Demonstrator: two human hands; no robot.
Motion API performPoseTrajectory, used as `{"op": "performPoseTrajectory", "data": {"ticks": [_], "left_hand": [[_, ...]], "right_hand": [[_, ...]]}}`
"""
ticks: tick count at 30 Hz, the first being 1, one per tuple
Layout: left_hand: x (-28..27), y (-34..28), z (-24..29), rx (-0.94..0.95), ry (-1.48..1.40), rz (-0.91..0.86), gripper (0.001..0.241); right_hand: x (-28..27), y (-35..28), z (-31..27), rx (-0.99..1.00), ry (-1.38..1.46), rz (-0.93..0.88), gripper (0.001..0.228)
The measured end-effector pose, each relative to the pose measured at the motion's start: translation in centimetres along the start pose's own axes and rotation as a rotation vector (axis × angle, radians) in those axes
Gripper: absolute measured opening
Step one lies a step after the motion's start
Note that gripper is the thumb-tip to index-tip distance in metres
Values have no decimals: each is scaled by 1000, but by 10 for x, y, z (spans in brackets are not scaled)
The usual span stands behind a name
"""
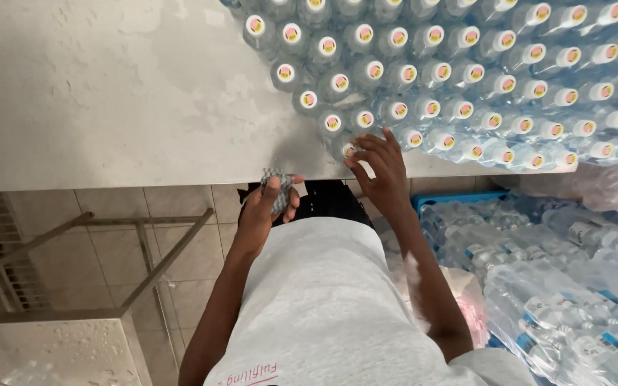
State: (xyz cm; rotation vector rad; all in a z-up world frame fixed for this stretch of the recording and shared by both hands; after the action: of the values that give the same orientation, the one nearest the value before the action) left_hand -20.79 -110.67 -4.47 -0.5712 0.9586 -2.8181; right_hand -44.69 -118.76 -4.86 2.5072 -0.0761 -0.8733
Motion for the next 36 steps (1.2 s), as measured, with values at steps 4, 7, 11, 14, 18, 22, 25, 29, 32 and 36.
{"op": "performPoseTrajectory", "data": {"ticks": [4, 7, 11, 14, 18, 22, 25, 29, 32, 36], "left_hand": [[13, 9, -6, 0, 31, -22, 64], [16, 18, -6, 3, 26, -59, 63], [10, 24, 1, -12, 31, -84, 62], [3, 26, 3, -25, 22, -100, 61], [-9, 30, 15, -34, 38, -157, 61], [-19, 37, 28, -21, 45, -230, 60], [-27, 34, 42, -91, 81, -271, 64], [-27, 29, 64, -122, 133, -398, 64], [-32, 29, 54, -129, 187, -501, 65], [-37, 25, 47, -180, 225, -581, 57]], "right_hand": [[4, -2, 10, 19, 26, 3, 22], [4, 1, 16, 171, 94, 39, 35], [10, 1, 16, 137, 9, -52, 45], [12, -1, 14, 148, -19, -78, 48], [17, 2, 7, 149, -140, -115, 51], [10, 10, -10, 120, -284, -161, 58], [3, 19, -55, 98, -371, -193, 56], [15, 24, -112, 389, 8, -89, 45], [45, 12, -129, 517, 193, -57, 49], [65, -8, -136, 620, 290, 37, 46]]}}
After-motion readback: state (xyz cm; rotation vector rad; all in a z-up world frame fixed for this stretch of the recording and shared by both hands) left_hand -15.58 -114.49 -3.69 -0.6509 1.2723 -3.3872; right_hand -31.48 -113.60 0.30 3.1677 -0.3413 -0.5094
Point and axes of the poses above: each hand's wrist, its own y-axis towards the middle knuckle, its own x-axis out of the palm, z = x × y, the point moved 6 cm from there along y, towards the middle knuckle, and after that the axes turned 12 degrees about z, right-handed, at the moved point
